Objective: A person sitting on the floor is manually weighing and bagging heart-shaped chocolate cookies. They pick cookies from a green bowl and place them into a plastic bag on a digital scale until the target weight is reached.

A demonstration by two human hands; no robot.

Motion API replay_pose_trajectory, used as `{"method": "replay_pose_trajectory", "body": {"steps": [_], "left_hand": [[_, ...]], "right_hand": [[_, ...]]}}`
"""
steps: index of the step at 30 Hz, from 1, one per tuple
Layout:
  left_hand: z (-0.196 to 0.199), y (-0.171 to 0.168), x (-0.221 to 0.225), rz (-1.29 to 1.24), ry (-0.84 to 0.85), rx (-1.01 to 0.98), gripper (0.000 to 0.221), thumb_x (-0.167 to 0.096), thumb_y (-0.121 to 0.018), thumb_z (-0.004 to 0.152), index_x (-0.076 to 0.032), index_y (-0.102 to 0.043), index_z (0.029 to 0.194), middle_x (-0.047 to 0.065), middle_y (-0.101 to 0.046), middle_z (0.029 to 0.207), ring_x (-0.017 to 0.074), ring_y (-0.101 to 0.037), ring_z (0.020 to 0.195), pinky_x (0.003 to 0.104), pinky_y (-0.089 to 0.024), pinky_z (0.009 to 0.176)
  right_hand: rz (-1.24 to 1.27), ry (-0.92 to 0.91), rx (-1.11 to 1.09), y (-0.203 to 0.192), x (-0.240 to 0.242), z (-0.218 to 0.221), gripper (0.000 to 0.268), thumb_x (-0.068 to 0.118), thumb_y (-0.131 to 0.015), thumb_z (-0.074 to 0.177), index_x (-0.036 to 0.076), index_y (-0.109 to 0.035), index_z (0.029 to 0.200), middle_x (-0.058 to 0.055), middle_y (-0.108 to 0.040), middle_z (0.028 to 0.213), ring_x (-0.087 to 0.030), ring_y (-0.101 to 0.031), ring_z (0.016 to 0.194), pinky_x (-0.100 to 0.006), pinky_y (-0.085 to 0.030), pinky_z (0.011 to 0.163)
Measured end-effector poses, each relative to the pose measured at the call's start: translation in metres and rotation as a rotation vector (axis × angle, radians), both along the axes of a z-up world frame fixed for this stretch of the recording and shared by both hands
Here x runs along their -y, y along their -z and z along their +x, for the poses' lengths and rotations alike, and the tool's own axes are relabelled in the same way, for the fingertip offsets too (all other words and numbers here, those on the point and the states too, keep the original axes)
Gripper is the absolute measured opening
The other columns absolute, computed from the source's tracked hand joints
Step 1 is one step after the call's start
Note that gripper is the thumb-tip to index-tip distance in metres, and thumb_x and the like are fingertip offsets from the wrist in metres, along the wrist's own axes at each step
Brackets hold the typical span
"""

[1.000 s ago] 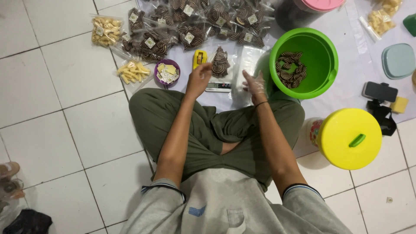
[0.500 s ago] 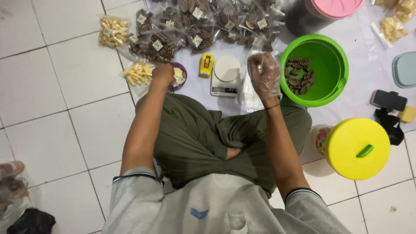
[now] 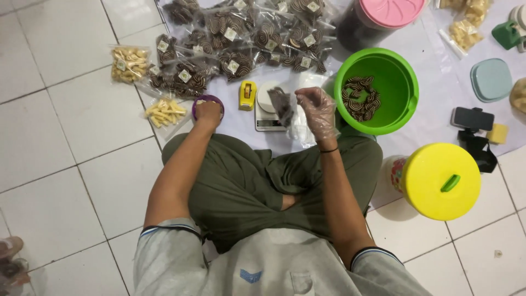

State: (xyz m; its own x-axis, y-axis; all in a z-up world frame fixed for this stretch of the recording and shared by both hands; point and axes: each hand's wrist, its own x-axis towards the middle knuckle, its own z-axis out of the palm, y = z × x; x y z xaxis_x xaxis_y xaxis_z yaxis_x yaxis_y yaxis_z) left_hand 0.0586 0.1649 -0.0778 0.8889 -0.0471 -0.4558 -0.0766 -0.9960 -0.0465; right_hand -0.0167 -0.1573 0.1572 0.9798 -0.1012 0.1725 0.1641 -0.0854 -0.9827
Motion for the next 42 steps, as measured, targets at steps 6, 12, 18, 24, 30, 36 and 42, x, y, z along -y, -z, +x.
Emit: {"method": "replay_pose_trajectory", "body": {"steps": [6, 12, 18, 24, 30, 36, 42], "left_hand": [[-0.02, -0.08, 0.015, 0.073, 0.059, 0.099, 0.026, -0.013, -0.074, 0.086, -0.002, -0.078, 0.11, 0.02, -0.071, 0.118, 0.0378, -0.063, 0.116, 0.047, -0.044, 0.097], [-0.03, -0.102, 0.013, 0.01, -0.052, 0.101, 0.018, -0.005, -0.071, 0.086, -0.004, -0.079, 0.102, 0.014, -0.079, 0.104, 0.0334, -0.067, 0.113, 0.048, -0.036, 0.097], [-0.027, -0.08, -0.001, -0.068, -0.16, 0.215, 0.016, 0.0, -0.065, 0.087, -0.006, -0.079, 0.089, 0.016, -0.08, 0.093, 0.0361, -0.075, 0.099, 0.051, -0.034, 0.098], [-0.039, -0.093, -0.008, -0.548, -0.352, 0.359, 0.016, -0.016, -0.065, 0.092, -0.008, -0.077, 0.099, 0.023, -0.072, 0.105, 0.0478, -0.068, 0.106, 0.06, -0.051, 0.09], [-0.068, -0.129, 0.069, -1.578, -0.425, 0.576, 0.019, -0.016, -0.082, 0.091, -0.004, -0.07, 0.1, 0.024, -0.063, 0.13, 0.0412, -0.065, 0.116, 0.043, -0.058, 0.09], [-0.072, -0.211, 0.125, -1.505, 0.079, 0.436, 0.014, -0.019, -0.077, 0.094, -0.008, -0.074, 0.101, 0.025, -0.057, 0.142, 0.0482, -0.046, 0.139, 0.058, -0.038, 0.114], [-0.052, -0.22, 0.149, -1.237, -0.079, 0.117, 0.01, -0.026, -0.076, 0.091, -0.021, -0.074, 0.1, 0.003, -0.078, 0.102, 0.0214, -0.076, 0.092, 0.036, -0.056, 0.086]], "right_hand": [[-0.005, -0.037, -0.027, 0.007, 0.006, 0.002, 0.012, 0.004, -0.079, 0.091, 0.005, -0.077, 0.103, -0.011, -0.076, 0.09, -0.013, -0.069, 0.081, -0.031, -0.06, 0.079], [-0.027, -0.049, -0.052, 0.014, 0.015, -0.006, 0.011, 0.005, -0.08, 0.091, 0.007, -0.078, 0.101, -0.01, -0.076, 0.09, -0.013, -0.07, 0.079, -0.029, -0.06, 0.077], [-0.07, -0.071, -0.007, 0.007, 0.005, -0.011, 0.01, 0.003, -0.077, 0.092, 0.006, -0.078, 0.101, -0.008, -0.075, 0.087, -0.013, -0.067, 0.077, -0.029, -0.058, 0.076], [-0.601, -0.206, 0.174, 0.012, 0.027, 0.004, 0.014, 0.001, -0.077, 0.087, 0.015, -0.077, 0.091, -0.009, -0.072, 0.084, -0.03, -0.072, 0.08, -0.042, -0.057, 0.076], [-1.06, -0.378, 0.264, -0.039, 0.026, 0.003, 0.005, 0.019, -0.074, 0.093, 0.015, -0.074, 0.09, -0.01, -0.074, 0.092, -0.037, -0.071, 0.09, -0.048, -0.057, 0.079], [-1.211, -0.436, 0.228, -0.037, 0.019, 0.007, 0.01, 0.015, -0.069, 0.094, 0.017, -0.077, 0.089, -0.007, -0.077, 0.093, -0.034, -0.073, 0.092, -0.044, -0.059, 0.08], [-1.188, -0.269, 0.175, -0.001, 0.039, 0.011, 0.01, 0.02, -0.07, 0.092, 0.025, -0.078, 0.096, 0.002, -0.07, 0.123, -0.03, -0.07, 0.108, -0.042, -0.061, 0.084]]}}
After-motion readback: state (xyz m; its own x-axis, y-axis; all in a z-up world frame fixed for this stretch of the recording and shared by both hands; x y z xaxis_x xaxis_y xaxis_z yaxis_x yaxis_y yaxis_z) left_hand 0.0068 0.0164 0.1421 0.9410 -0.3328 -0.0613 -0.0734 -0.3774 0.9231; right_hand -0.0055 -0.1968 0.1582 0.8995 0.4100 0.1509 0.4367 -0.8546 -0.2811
